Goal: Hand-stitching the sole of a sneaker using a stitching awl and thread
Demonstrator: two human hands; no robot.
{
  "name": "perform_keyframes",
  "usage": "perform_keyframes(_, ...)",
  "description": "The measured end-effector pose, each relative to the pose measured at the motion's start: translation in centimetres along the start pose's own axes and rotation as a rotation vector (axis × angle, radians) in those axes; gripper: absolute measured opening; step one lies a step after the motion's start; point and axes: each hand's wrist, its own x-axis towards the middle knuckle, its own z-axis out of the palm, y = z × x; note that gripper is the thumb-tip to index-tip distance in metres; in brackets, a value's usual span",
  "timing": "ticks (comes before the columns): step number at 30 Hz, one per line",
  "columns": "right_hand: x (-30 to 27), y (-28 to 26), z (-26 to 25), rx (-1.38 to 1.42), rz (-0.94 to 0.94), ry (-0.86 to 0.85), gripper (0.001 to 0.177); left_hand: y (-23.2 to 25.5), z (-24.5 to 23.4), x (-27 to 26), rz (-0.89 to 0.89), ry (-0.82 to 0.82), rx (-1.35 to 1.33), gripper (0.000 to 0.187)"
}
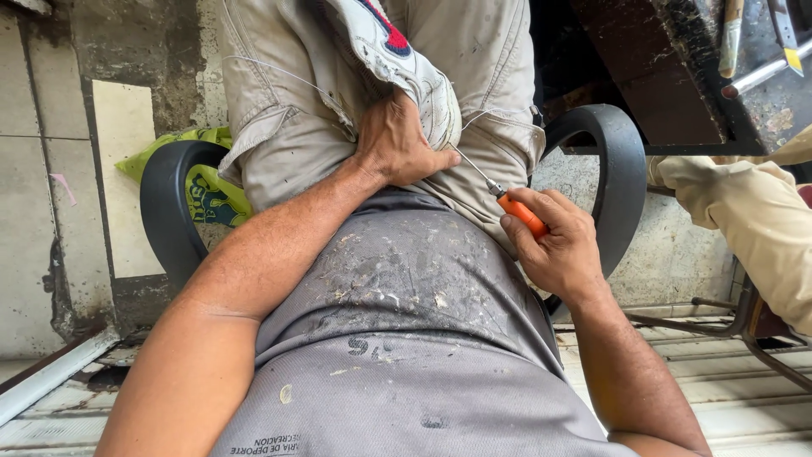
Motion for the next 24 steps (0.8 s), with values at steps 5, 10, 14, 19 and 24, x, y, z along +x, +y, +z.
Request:
perform_keyframes(5, 0.1, -1.4, -0.3, -0.118, 0.09, -0.084, 0.022, -0.9, 2.1, 1.0, -0.02, 0.038, 0.17, 0.093)
perform_keyframes(10, 2.1, -3.4, -1.1, -0.312, 0.222, -0.3, 0.03, -2.7, 3.9, 1.7, -0.004, 0.091, 0.335, 0.101)
perform_keyframes(14, 2.8, -3.9, -1.7, -0.309, 0.325, -0.312, 0.031, -2.5, 3.8, 1.7, -0.033, 0.088, 0.345, 0.106)
perform_keyframes(19, 2.1, -4.3, -1.5, -0.296, 0.39, -0.308, 0.032, -2.5, 4.0, 1.6, -0.045, 0.083, 0.344, 0.108)
perform_keyframes(24, 1.7, -3.4, -1.3, -0.219, 0.263, -0.246, 0.03, -2.9, 4.4, 1.9, -0.027, 0.119, 0.361, 0.107)
